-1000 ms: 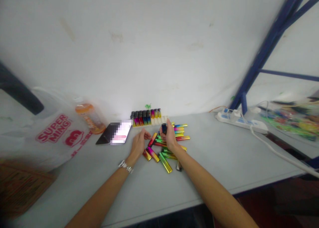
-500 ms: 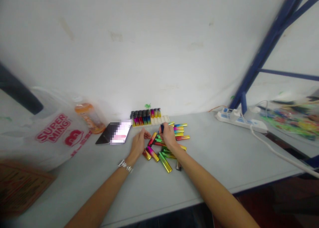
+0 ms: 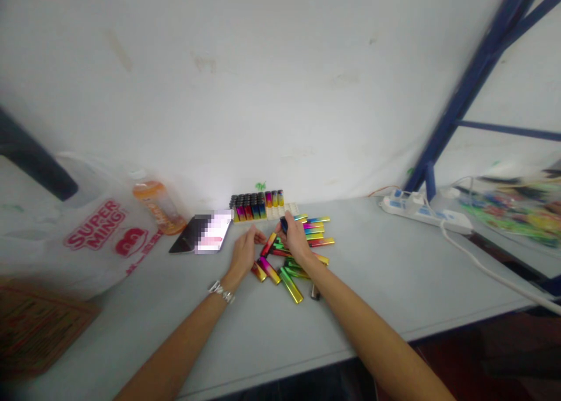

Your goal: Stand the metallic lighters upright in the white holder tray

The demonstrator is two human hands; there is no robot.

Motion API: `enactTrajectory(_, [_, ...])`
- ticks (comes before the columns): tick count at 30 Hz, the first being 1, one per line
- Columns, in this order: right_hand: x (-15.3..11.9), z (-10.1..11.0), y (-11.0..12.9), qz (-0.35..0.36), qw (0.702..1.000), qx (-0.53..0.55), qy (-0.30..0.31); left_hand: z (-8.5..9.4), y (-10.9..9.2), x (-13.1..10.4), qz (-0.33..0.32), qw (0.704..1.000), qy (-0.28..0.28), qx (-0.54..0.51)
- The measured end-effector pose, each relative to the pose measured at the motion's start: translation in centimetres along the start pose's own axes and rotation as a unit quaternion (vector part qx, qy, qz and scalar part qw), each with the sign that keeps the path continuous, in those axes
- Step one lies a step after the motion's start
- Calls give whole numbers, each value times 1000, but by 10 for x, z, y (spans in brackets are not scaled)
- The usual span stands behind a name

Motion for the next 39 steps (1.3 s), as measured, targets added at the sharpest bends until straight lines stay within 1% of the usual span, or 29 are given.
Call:
enactTrajectory(3, [1,-1,7,17,998,52,13,0,-1,0,1,1000,2,1])
enactTrajectory(7, [2,2,15,49,997,56,16,1,0,0,0,1000,1,2])
enactTrajectory(10, [6,9,16,75,997,14,11,0,1,0,-4,1000,3,11])
enactTrajectory(13, [14,20,18,123,990,-68,-9,-1,2,1,-13,1000,7,15])
enactTrajectory(15, [22,29,23,161,976,-142,-38,-1,3,1,-14,1000,8,18])
enactTrajectory(17, [31,39,30,185,955,-222,-72,0,4,1,-11,1000,8,17])
enactTrajectory(19, [41,45,38,198,934,-285,-81,0,4,1,-9,1000,10,15])
enactTrajectory(23, [66,56,52,225,905,-354,-73,1,4,1,-7,1000,8,18])
enactTrajectory(27, [91,63,58,248,877,-405,-66,1,6,2,-10,1000,5,16])
enactTrajectory(30, [104,63,60,258,853,-452,-46,0,8,3,-14,1000,7,17])
enactTrajectory(34, [112,56,61,268,822,-502,-14,0,9,3,-19,999,9,27])
enactTrajectory(36, [114,53,62,269,815,-513,2,0,8,2,-19,999,9,31])
enactTrajectory(39, [120,52,64,269,815,-513,23,1,5,1,-18,999,7,40])
Point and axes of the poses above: each hand's wrist, its own x-axis towards the middle knuckle, its own z-axis out of the back of the hand, y = z × x, the point moved 6 cm from there along x, towards the middle knuckle, and after that the axes turned 12 degrees about -x, right-handed, at the moved point
